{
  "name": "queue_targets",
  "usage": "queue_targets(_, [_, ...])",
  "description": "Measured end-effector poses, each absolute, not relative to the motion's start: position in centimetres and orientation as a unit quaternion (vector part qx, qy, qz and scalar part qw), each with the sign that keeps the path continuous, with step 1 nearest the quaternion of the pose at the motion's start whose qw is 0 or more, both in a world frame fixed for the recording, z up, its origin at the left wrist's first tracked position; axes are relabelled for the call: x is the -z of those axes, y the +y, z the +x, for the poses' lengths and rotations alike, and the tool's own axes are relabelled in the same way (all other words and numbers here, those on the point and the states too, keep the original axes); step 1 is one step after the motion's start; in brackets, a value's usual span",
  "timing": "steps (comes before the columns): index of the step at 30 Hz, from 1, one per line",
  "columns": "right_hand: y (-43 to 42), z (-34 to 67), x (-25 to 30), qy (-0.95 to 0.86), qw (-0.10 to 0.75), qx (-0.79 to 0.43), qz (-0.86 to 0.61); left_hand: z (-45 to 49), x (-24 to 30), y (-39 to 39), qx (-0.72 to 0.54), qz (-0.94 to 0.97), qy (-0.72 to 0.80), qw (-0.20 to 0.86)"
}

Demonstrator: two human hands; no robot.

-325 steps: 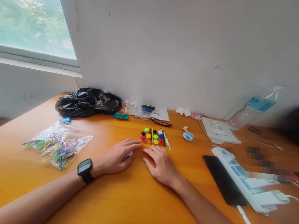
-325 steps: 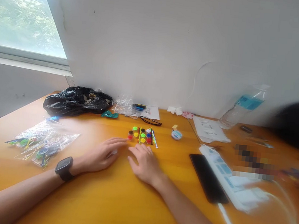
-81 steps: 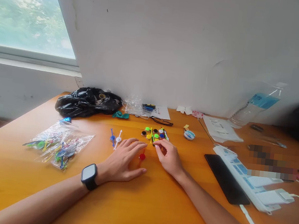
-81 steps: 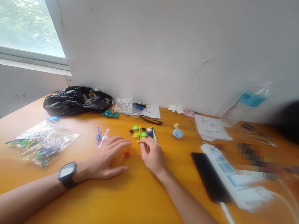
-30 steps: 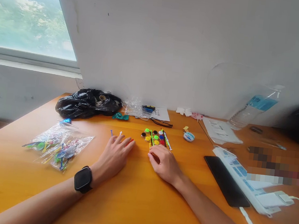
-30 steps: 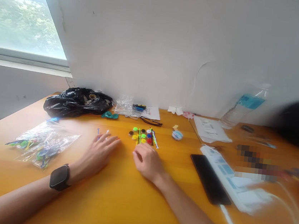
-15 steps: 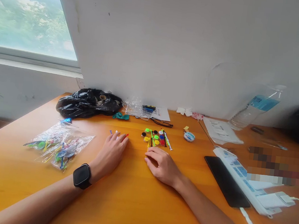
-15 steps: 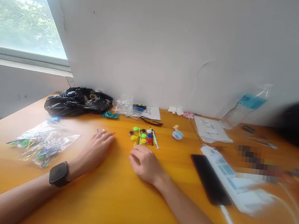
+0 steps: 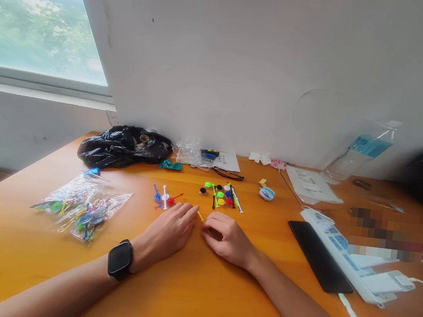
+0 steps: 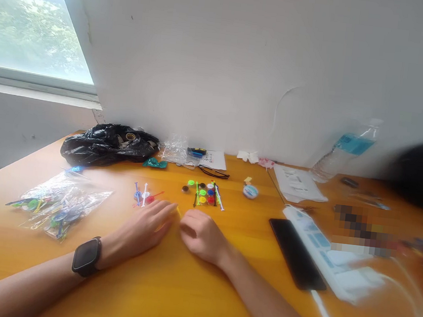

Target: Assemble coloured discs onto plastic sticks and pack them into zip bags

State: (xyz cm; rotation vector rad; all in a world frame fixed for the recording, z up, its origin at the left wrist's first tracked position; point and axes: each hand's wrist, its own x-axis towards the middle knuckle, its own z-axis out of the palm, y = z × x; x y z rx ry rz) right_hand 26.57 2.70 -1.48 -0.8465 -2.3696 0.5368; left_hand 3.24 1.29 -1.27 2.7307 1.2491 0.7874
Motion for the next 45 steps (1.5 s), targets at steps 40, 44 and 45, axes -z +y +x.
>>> queue_targets(40, [3.3, 26.4, 2.3, -0.793, 0.397, -0.229, -0.400, 3.0, 1.6, 1.3, -0.349, 0.886, 0.306, 0.013])
queue_targets(44, [2.4, 26.1, 1.7, -0.797, 0.386, -0.278, -0.372, 2.9, 1.4, 1.2, -0.354, 0.881, 0.314, 0.005])
queue_targets(45, [2.1, 26.0, 1.6, -0.797, 0.383, -0.290, -0.365, 2.9, 1.4, 1.3, -0.351, 0.883, 0.311, 0.002])
